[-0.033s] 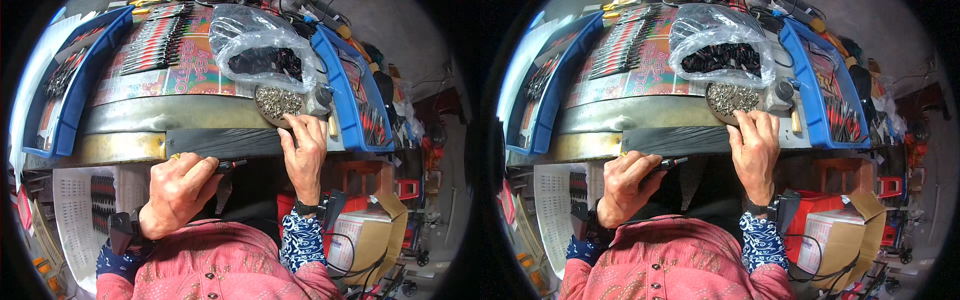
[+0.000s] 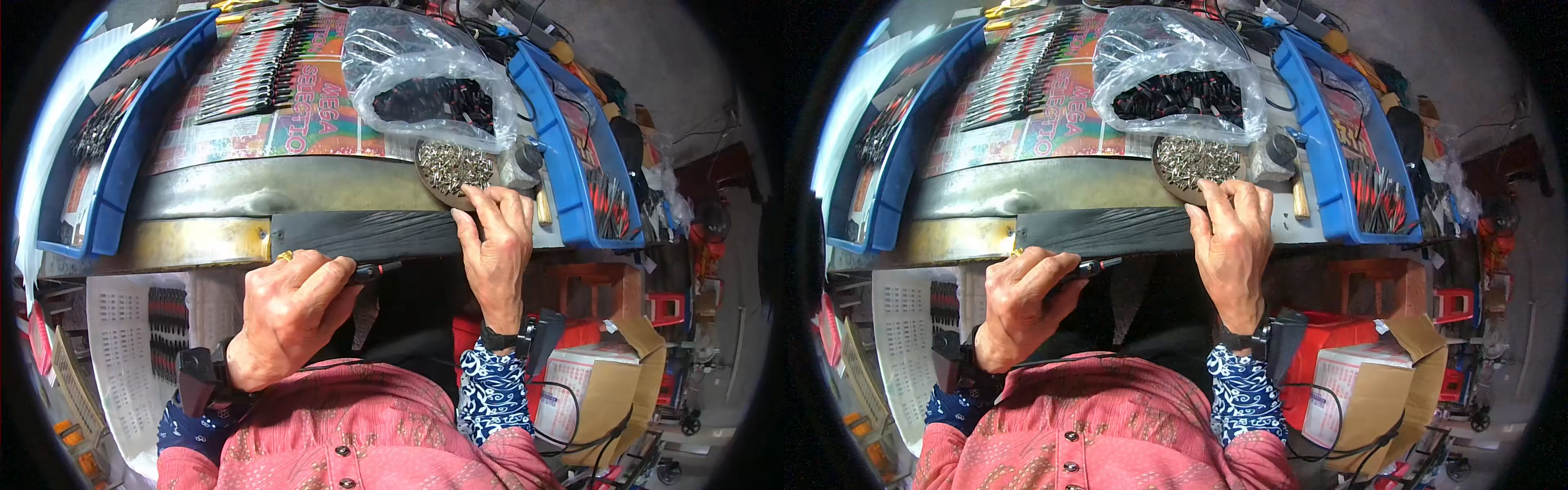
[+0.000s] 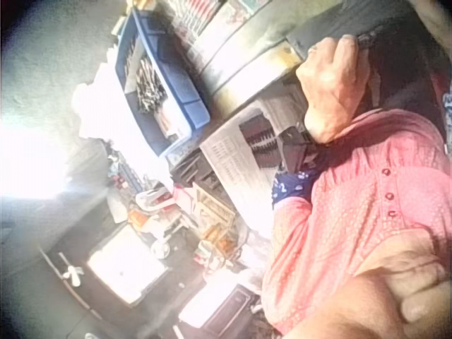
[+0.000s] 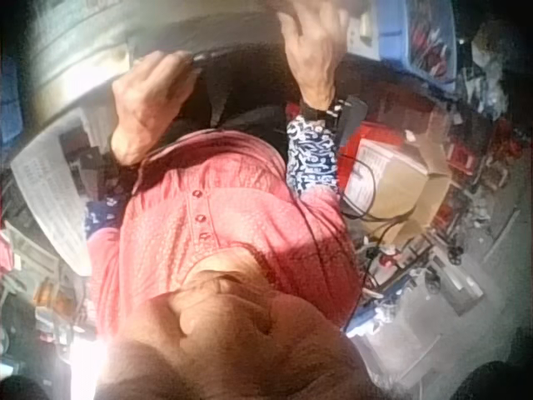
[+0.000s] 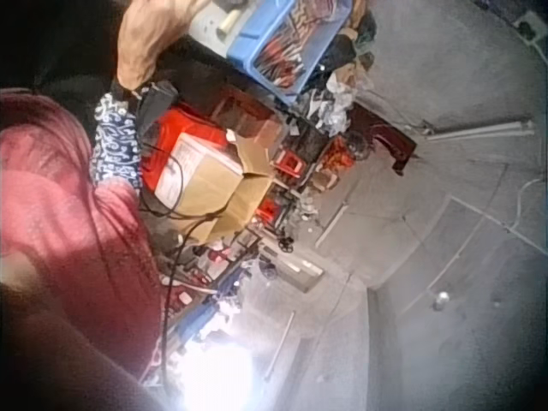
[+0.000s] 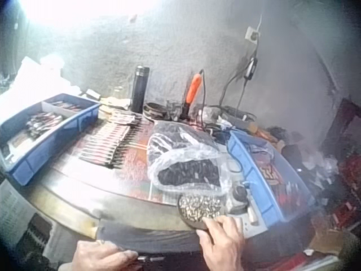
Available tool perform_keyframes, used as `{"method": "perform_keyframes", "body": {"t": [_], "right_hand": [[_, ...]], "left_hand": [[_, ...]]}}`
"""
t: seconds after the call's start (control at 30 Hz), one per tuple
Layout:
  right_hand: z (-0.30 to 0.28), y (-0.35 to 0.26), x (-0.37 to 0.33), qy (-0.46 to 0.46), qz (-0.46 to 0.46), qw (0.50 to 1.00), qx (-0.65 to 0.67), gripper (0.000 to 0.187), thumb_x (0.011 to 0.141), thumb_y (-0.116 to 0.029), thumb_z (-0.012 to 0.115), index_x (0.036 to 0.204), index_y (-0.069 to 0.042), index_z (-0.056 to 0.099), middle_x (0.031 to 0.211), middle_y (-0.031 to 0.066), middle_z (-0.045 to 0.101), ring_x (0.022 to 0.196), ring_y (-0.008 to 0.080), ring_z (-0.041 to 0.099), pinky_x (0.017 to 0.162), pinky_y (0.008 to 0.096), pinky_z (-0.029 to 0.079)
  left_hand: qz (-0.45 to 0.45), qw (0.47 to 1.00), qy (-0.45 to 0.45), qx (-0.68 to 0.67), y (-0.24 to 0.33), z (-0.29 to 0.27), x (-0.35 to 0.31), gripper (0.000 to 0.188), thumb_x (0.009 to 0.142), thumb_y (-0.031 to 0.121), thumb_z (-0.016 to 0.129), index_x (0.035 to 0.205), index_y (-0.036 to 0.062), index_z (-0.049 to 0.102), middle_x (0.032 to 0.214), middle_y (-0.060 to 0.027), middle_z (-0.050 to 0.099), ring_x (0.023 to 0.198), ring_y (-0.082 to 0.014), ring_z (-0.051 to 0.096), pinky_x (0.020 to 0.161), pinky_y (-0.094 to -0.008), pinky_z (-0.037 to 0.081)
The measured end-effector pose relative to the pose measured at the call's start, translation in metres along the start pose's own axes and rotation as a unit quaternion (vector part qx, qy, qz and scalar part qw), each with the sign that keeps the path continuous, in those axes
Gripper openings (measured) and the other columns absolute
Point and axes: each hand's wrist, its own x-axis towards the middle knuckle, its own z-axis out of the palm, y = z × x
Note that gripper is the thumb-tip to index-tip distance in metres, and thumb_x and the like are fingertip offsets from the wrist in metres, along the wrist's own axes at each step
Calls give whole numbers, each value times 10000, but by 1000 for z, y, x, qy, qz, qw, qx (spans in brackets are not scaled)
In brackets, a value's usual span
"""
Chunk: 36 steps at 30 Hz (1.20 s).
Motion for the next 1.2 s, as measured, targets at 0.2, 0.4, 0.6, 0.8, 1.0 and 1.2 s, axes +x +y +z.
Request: {"method": "perform_keyframes", "body": {"t": [0.2,0.4,0.6,0.8,1.0,1.2], "right_hand": [[8,0,0,-10,-5,1000,2,251,748,-34,721,994,-12,675,935,111,574,904,306,522,774,402,459],[9,3,1,-2,6,999,53,141,750,-11,690,889,-15,668,885,114,591,880,307,533,776,403,454],[5,3,7,4,14,993,121,65,771,6,667,829,-19,649,828,96,609,837,273,549,755,369,442],[-14,-38,-17,-12,89,946,310,81,786,34,685,842,-7,642,795,89,621,739,204,592,663,301,479],[-15,-66,-34,-19,-6,929,369,150,741,6,721,861,-34,641,870,71,632,860,260,578,798,369,465],[-14,-75,-41,-12,-5,922,386,148,745,2,722,865,-38,648,894,71,635,881,253,570,825,367,458]], "left_hand": [[-16,1000,-14,8,-5,-1,0,288,679,55,750,936,47,619,700,-80,543,608,-265,573,528,-375,458],[-23,999,-24,1,-3,-1,1,274,690,59,747,932,48,618,695,-80,536,610,-271,570,533,-380,456],[-36,998,-47,-19,2,-3,-3,226,707,74,740,886,54,603,691,-94,532,612,-294,568,539,-388,457],[-60,995,-61,-60,9,-10,-4,233,694,68,744,881,43,606,693,-106,544,610,-311,578,536,-392,464],[-65,993,-63,-79,17,-13,-5,225,702,70,746,872,41,601,684,-109,529,595,-314,563,529,-395,457],[-54,994,-58,-82,21,-15,-9,225,711,80,747,877,44,600,688,-106,526,596,-308,557,532,-392,453]]}}
